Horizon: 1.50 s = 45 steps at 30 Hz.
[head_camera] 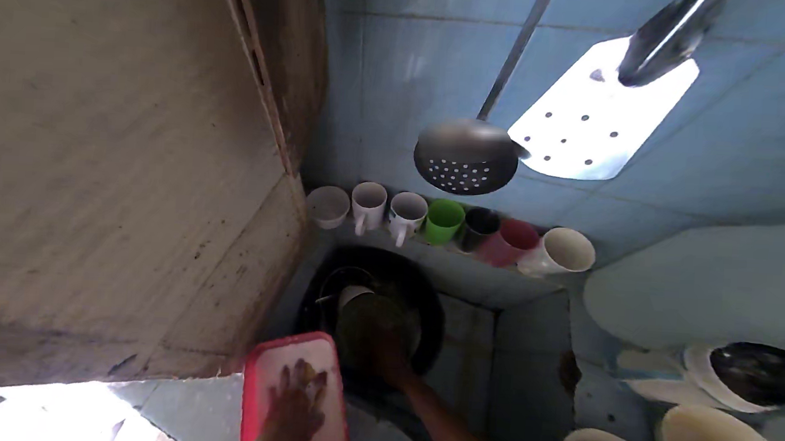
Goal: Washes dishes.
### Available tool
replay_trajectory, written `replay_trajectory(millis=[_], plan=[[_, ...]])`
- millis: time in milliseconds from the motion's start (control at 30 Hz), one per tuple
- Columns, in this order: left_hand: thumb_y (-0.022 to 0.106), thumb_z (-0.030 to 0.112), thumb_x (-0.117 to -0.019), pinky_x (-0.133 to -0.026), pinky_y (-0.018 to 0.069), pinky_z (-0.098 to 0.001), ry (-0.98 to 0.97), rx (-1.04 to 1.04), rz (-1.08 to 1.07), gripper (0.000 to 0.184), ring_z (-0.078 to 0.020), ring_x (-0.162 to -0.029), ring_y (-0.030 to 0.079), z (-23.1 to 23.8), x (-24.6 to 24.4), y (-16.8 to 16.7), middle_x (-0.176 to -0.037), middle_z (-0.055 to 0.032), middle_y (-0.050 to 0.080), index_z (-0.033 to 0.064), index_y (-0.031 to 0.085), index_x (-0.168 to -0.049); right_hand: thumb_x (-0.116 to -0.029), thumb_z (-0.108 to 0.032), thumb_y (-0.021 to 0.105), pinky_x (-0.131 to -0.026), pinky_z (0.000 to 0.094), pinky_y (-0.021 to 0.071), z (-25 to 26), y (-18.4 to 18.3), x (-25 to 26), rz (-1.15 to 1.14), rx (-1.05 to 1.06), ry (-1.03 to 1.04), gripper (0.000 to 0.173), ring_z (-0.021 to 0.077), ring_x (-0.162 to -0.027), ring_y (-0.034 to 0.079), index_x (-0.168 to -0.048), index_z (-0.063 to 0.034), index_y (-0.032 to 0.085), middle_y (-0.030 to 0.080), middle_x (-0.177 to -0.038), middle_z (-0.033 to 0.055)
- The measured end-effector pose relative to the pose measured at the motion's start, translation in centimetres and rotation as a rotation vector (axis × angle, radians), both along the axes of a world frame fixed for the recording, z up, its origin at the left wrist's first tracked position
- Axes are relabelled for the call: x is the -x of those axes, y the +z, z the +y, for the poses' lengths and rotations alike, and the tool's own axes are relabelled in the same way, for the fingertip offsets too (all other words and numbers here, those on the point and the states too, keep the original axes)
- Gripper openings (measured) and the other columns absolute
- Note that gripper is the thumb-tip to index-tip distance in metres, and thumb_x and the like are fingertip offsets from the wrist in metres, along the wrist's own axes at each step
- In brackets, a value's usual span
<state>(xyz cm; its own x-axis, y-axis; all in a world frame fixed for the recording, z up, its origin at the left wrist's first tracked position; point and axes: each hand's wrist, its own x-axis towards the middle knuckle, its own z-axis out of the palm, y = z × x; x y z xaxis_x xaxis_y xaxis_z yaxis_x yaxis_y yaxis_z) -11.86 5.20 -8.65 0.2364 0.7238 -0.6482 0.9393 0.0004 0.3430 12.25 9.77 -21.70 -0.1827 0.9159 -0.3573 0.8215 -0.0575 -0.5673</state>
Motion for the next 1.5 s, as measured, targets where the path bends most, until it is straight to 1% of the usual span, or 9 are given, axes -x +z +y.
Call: replay_trajectory(millis=[167,300,467,767,1000,1133,1233,1333,1500], plan=[[0.067,0.031,-0.0978,-0.117,0.0176,-0.0737,-0.014,-0.003,-0.004,0.066,-0.0509,-0.155,0.007,0.0,0.1,-0.1,-0.169,-0.0230,0.015,0.0236,0.041,-0.158,-0.0988,-0.012,0.063,-0.121,0.0487,0.0312,2.1,1.0,-1.5,-0.009,0.075,-0.536,0.067,0.0436,-0.147,0.035,-0.153,0.0116,0.031,0.032,-0.158,0.0327],[0.066,0.032,-0.0992,-0.118,0.0148,-0.0731,-0.013,-0.007,-0.017,0.066,-0.0502,-0.155,0.005,-0.1,0.2,-0.2,-0.170,-0.0230,0.013,0.0230,0.040,-0.159,-0.1023,-0.019,0.062,-0.115,0.0494,0.0380,2.4,2.5,-2.3,0.065,0.274,-0.520,0.053,0.0427,-0.137,0.049,-0.143,0.0126,0.047,0.051,-0.144,0.0331],[0.067,0.030,-0.0984,-0.117,0.0158,-0.0738,-0.009,-0.008,-0.011,0.067,-0.0504,-0.155,0.006,0.0,0.1,-0.3,-0.170,-0.0231,0.012,0.0236,0.039,-0.159,-0.1048,-0.012,0.055,-0.122,0.0493,0.0282,2.5,0.2,-2.1,0.141,0.236,-0.519,0.055,0.0439,-0.147,0.035,-0.150,0.0130,0.035,0.037,-0.155,0.0341],[0.067,0.030,-0.0979,-0.117,0.0159,-0.0739,-0.014,-0.017,-0.017,0.067,-0.0511,-0.155,0.005,0.0,0.2,-0.3,-0.170,-0.0231,0.013,0.0233,0.040,-0.159,-0.1092,-0.011,0.045,-0.121,0.0498,0.0285,2.8,0.6,-2.1,0.274,0.318,-0.536,0.047,0.0415,-0.146,0.038,-0.152,0.0074,0.038,0.040,-0.155,0.0305],[0.067,0.030,-0.0978,-0.117,0.0160,-0.0739,-0.015,-0.017,-0.015,0.068,-0.0501,-0.155,0.005,-0.1,0.2,-0.6,-0.170,-0.0221,0.014,0.0252,0.039,-0.159,-0.1123,-0.032,0.037,-0.097,0.0573,0.0481,2.5,-0.4,-2.9,0.613,0.575,-0.782,0.048,0.0395,-0.124,0.055,-0.147,-0.0001,0.045,0.050,-0.142,0.0275],[0.067,0.030,-0.0983,-0.116,0.0166,-0.0747,-0.031,-0.027,-0.007,0.068,-0.0507,-0.155,0.005,0.0,0.0,-0.4,-0.170,-0.0224,0.015,0.0241,0.038,-0.160,-0.1097,-0.015,0.044,-0.117,0.0529,0.0345,3.2,5.0,-2.1,0.272,0.290,-0.571,0.046,0.0407,-0.142,0.043,-0.152,0.0025,0.041,0.043,-0.153,0.0286],[0.066,0.032,-0.0988,-0.117,0.0180,-0.0741,-0.038,-0.034,0.002,0.068,-0.0503,-0.155,0.006,0.0,0.0,-0.6,-0.170,-0.0224,0.014,0.0257,0.037,-0.160,-0.0987,-0.018,0.063,-0.111,0.0529,0.0426,3.5,7.9,-1.9,0.070,-0.034,-0.452,0.060,0.0463,-0.137,0.045,-0.156,-0.0186,0.044,0.039,-0.152,0.0321],[0.066,0.032,-0.0989,-0.117,0.0183,-0.0734,-0.038,-0.069,-0.012,0.067,-0.0490,-0.156,0.007,-0.1,0.2,-0.7,-0.170,-0.0218,0.015,0.0251,0.038,-0.160,-0.0872,-0.018,0.074,-0.103,0.0555,0.0474,2.9,10.1,-2.3,0.011,-0.296,-0.434,0.068,0.0492,-0.130,0.048,-0.151,-0.0256,0.052,0.044,-0.144,0.0344],[0.073,0.012,-0.0903,-0.114,0.0399,-0.0586,0.055,-0.312,-0.063,0.056,-0.0435,-0.147,0.036,-1.1,1.3,-0.5,-0.159,-0.0209,0.041,0.0118,0.059,-0.144,-0.1048,-0.019,0.057,-0.112,0.0529,0.0405,0.6,13.6,-3.9,0.439,-0.204,-0.629,0.049,0.0390,-0.140,0.046,-0.152,-0.0128,0.048,0.044,-0.154,0.0248]])
